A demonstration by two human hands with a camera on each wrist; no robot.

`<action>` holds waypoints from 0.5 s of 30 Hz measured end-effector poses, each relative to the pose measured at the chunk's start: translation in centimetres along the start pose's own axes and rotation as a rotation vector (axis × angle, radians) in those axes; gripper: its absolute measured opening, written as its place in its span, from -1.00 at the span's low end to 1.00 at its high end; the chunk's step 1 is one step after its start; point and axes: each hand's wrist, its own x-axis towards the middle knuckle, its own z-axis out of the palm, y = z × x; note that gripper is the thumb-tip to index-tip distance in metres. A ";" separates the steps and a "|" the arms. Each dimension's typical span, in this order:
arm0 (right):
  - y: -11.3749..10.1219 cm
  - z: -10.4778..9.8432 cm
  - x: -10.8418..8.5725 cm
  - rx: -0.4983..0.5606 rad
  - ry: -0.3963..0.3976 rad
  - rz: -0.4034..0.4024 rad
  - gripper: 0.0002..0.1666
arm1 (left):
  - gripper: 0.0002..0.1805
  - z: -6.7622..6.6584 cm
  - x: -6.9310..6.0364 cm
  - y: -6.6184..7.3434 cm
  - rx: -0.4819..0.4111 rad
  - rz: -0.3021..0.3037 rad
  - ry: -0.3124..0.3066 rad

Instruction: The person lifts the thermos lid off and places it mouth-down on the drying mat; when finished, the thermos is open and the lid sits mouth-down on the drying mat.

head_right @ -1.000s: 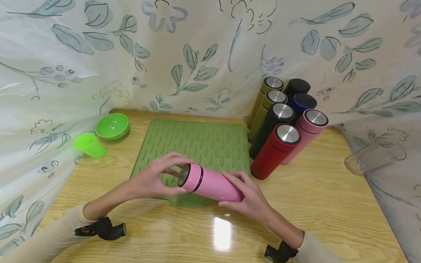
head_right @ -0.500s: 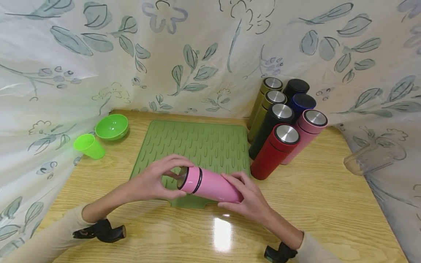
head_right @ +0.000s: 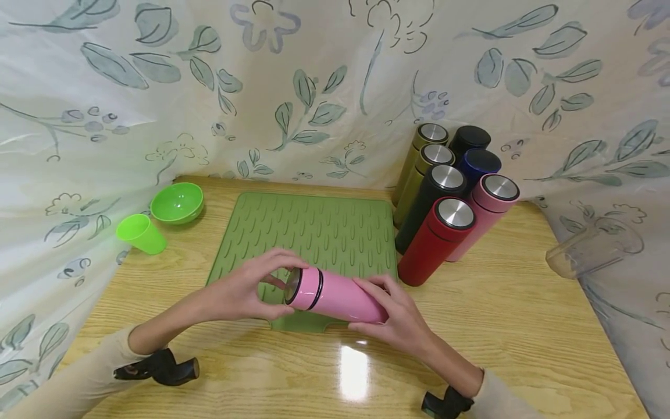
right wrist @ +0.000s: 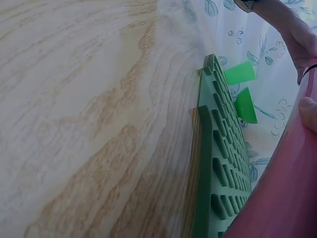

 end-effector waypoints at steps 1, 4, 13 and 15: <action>0.0 0.0 0.0 0.000 0.000 -0.002 -0.02 | -0.25 0.0 0.0 0.0 -0.023 -0.016 0.000; 0.2 0.1 0.0 -0.002 0.002 -0.007 -0.03 | -0.16 0.0 0.0 -0.1 -0.006 -0.018 -0.003; 0.4 0.1 0.1 0.011 0.003 -0.028 -0.07 | -0.20 -0.2 0.0 -0.2 -0.036 -0.038 -0.023; 0.4 0.1 0.1 0.013 0.000 -0.022 -0.07 | -0.19 -0.2 -0.1 -0.1 -0.028 -0.036 -0.032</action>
